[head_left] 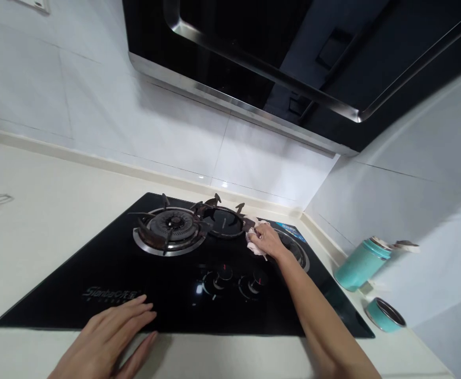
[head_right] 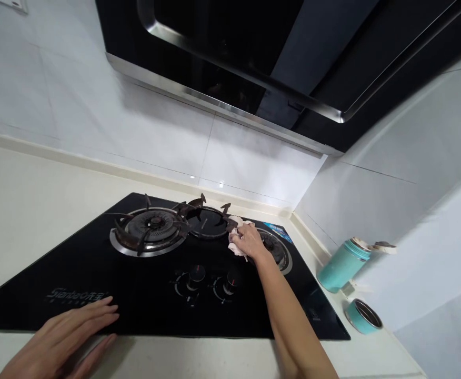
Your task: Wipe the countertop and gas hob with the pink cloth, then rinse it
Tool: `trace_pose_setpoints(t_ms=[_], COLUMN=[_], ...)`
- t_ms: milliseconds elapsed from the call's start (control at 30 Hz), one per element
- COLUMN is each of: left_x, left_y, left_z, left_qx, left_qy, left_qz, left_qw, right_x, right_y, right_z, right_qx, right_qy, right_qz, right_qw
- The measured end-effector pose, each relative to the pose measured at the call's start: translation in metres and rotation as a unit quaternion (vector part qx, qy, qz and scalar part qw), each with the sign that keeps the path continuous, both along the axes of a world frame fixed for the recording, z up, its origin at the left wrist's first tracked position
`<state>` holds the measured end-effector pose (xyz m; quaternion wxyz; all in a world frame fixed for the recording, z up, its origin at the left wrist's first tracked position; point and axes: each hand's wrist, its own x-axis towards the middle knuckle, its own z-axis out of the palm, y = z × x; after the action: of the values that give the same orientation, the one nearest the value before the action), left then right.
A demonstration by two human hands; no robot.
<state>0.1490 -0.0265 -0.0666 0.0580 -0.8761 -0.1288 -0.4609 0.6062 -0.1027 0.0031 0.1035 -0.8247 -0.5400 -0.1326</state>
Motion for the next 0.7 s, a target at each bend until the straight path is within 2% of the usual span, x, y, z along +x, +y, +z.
trace_pose_setpoints(t_ms=[133, 267, 333, 433, 533, 600, 700], left_x=[0.003, 0.0, 0.0, 0.001, 0.003, 0.004, 0.003], left_y=[-0.006, -0.007, -0.007, -0.006, -0.004, -0.002, 0.0], left_z=[0.014, 0.013, 0.011, 0.011, 0.008, 0.006, 0.005], left_qx=[0.014, 0.009, 0.008, 0.009, 0.015, 0.017, 0.013], left_qy=[-0.022, -0.014, -0.01, -0.012, -0.014, -0.012, -0.002], left_qz=[-0.009, -0.008, -0.006, -0.006, -0.012, -0.013, -0.008], left_qw=[1.0, 1.0, 1.0, 1.0, 1.0, 1.0, 1.0], right_x=[-0.011, -0.019, -0.021, -0.025, -0.033, -0.042, -0.058], right_y=[-0.028, -0.067, -0.089, -0.119, -0.134, -0.13, -0.108], right_z=[-0.004, -0.011, -0.013, -0.008, 0.002, 0.004, -0.001], right_qx=[0.029, 0.068, 0.073, 0.05, 0.022, 0.018, 0.005], right_qy=[0.028, 0.099, 0.123, 0.143, 0.145, 0.129, 0.075], right_qz=[0.042, 0.128, 0.139, 0.114, 0.07, 0.045, 0.018], right_qw=[0.998, 0.984, 0.98, 0.982, 0.987, 0.99, 0.997])
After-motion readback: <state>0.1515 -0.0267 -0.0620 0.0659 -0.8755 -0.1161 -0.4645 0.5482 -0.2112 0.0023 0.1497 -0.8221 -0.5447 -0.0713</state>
